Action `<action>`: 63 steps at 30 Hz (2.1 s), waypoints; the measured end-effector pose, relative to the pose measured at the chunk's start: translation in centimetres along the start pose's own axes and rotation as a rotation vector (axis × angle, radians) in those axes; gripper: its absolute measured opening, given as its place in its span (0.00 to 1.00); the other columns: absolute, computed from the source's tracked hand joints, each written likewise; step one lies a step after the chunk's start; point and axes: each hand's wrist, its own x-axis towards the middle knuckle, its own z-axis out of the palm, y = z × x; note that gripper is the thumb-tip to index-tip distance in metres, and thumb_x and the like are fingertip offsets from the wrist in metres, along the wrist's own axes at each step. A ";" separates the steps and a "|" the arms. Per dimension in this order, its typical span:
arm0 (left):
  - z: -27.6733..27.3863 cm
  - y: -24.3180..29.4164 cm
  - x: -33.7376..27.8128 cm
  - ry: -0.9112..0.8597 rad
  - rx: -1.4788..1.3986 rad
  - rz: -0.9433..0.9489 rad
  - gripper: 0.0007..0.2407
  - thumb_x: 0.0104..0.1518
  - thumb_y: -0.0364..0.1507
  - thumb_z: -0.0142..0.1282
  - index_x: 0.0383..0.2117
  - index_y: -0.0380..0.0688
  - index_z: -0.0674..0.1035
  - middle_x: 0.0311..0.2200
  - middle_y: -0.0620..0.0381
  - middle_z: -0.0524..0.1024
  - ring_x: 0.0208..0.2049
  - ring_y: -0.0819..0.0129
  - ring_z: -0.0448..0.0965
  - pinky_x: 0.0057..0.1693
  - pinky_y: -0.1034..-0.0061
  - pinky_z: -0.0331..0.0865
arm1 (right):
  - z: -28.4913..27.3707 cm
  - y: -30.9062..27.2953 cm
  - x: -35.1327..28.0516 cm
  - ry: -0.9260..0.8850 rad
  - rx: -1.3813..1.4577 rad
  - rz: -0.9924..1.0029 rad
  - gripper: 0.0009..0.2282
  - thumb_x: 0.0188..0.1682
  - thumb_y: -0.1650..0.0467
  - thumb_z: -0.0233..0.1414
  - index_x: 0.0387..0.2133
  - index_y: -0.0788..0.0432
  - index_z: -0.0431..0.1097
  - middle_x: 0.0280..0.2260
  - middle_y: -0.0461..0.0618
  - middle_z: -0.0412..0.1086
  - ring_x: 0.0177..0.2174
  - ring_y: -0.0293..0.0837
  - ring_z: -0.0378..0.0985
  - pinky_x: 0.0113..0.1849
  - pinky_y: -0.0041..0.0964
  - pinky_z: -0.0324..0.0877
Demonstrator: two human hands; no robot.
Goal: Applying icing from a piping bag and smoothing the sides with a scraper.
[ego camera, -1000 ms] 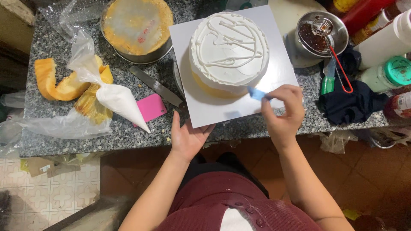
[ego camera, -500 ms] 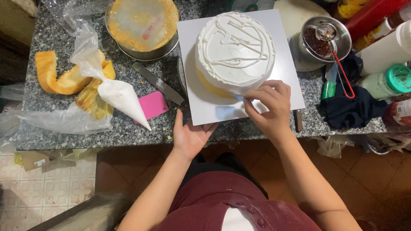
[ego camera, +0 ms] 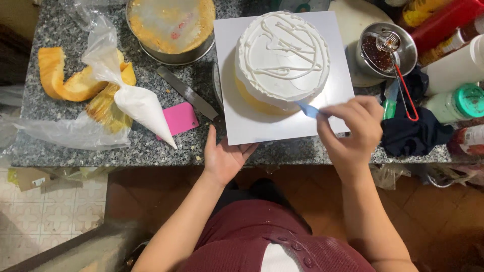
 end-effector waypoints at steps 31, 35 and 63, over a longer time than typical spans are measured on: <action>-1.6 -1.1 1.6 -0.161 -0.106 0.004 0.33 0.63 0.56 0.41 0.67 0.46 0.62 0.61 0.44 0.67 0.64 0.44 0.66 0.71 0.51 0.60 | 2.1 -1.2 6.0 -0.395 -0.482 -0.579 0.08 0.39 0.75 0.63 0.23 0.47 0.74 0.24 0.38 0.69 0.38 0.45 0.72 0.46 0.42 0.61; -0.6 -1.1 0.8 -0.163 -0.074 0.008 0.36 0.61 0.58 0.40 0.69 0.46 0.58 0.64 0.43 0.63 0.66 0.44 0.63 0.73 0.52 0.56 | 2.9 -2.0 6.9 -0.423 -0.501 -0.629 0.07 0.40 0.74 0.63 0.24 0.47 0.75 0.25 0.39 0.70 0.38 0.44 0.73 0.47 0.42 0.62; 0.2 -0.2 0.1 -0.153 0.001 -0.006 0.35 0.59 0.56 0.36 0.62 0.38 0.68 0.54 0.41 0.70 0.55 0.53 0.70 0.62 0.61 0.60 | 1.3 -3.2 7.0 -0.396 -0.427 -0.310 0.06 0.45 0.79 0.66 0.32 0.59 0.79 0.34 0.45 0.75 0.45 0.47 0.69 0.53 0.42 0.54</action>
